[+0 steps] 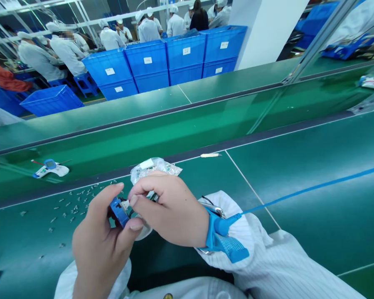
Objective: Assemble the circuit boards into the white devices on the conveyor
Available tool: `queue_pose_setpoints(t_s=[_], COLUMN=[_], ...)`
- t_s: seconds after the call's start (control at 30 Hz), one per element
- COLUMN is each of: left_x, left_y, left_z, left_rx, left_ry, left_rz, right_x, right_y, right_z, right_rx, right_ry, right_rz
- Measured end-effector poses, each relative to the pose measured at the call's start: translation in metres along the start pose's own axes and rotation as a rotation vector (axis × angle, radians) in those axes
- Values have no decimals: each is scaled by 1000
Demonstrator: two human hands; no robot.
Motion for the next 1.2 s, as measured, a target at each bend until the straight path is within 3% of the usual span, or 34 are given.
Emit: queue_pose_setpoints(t_s=[0.17,0.3,0.57,0.83,1.2], left_x=[-3,-5,-1,-5,-5], left_y=[1,1,2,3,4], left_z=[5,9,1,0,-1], left_rx=[86,154,86,-94,-95], left_ry=[42,57,49,43,-6], left_rz=[9,29,128,352,330], right_x=[0,-1,-5,-7,-7], right_y=[-5,-8,0,8,11], right_z=[5,5,1,2,3], right_rx=[123,124,116,34,15], right_ry=[40,76,138,222,189], right_rz=[-72,-61,-34,78,177])
Point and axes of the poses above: each hand's wrist, its own z-axis away from the middle knuckle, its own y-axis out of the back of the hand, x = y × z, the point moved 2 cm from there along -z, towards the middle knuckle, and after that the axes turned 10 degrees about z, right-handed, at the moved point
